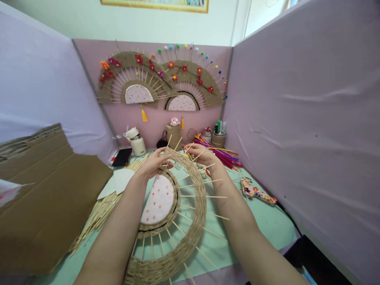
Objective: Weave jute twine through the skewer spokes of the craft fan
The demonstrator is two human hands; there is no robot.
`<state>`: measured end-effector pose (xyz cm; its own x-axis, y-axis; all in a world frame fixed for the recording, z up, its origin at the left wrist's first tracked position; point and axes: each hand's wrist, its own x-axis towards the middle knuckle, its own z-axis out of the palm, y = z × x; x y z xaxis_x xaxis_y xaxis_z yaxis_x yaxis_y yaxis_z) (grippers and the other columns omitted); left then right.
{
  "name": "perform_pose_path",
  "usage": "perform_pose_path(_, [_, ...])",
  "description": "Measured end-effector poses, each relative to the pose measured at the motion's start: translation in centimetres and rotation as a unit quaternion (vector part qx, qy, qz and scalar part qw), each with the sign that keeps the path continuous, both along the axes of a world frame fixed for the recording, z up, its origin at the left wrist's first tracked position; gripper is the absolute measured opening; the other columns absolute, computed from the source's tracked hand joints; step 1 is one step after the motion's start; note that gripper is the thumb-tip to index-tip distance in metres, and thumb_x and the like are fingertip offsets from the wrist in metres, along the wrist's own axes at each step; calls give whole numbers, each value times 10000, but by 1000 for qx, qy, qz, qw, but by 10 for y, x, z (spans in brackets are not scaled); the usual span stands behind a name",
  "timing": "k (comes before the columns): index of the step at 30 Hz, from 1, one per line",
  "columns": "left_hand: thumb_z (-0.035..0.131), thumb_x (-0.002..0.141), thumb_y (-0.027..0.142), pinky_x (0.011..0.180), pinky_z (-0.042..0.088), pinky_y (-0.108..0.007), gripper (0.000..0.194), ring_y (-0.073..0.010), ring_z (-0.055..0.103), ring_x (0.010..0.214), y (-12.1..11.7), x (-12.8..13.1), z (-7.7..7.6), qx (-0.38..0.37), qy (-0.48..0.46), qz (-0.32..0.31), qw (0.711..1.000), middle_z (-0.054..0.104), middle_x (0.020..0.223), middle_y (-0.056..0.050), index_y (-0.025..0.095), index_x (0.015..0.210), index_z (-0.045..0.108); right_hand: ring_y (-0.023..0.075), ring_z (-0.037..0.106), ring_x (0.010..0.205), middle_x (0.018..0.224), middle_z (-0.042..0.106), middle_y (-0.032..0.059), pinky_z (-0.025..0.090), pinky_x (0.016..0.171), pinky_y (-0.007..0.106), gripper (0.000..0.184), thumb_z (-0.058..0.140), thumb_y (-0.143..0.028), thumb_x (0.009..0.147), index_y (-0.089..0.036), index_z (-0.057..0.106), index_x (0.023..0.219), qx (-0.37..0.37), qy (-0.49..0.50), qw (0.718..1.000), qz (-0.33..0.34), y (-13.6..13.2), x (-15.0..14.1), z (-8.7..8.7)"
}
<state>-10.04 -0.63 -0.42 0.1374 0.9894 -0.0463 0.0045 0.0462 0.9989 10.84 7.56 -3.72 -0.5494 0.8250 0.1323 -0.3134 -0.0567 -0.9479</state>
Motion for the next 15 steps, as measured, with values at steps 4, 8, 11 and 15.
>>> perform_pose_path(4, [702,777,233,663,551,-258,350,-165,681,823,-4,-6,0,-26,-57,-62,996,678,1032,-86,173,1104,590,74,485,524,680,605,-29,361,487,217,342,825,-265,600,-181,633,871,6,-35,999,11,-5,9,6])
perform_pose_path(8, [666,792,184,569,521,-206,373,-110,659,683,-7,-5,-5,-32,-72,-64,995,692,1024,-75,182,1157,591,81,471,515,627,573,-40,345,478,222,342,816,-271,611,-184,625,881,-9,-50,999,15,-6,18,11])
perform_pose_path(11, [674,789,192,538,503,-189,422,-82,631,620,-8,0,-8,-39,-67,-66,995,688,1065,-85,186,1202,587,67,401,478,561,508,-62,314,471,225,327,796,-300,639,-182,615,885,-32,-54,998,-16,-3,23,12])
perform_pose_path(15, [669,789,177,516,489,-174,448,-79,627,616,-7,6,-9,-45,-60,-56,996,679,1075,-83,196,1228,578,46,340,475,543,457,-68,308,515,245,224,702,-345,759,-170,591,844,-39,-62,995,-64,0,27,10])
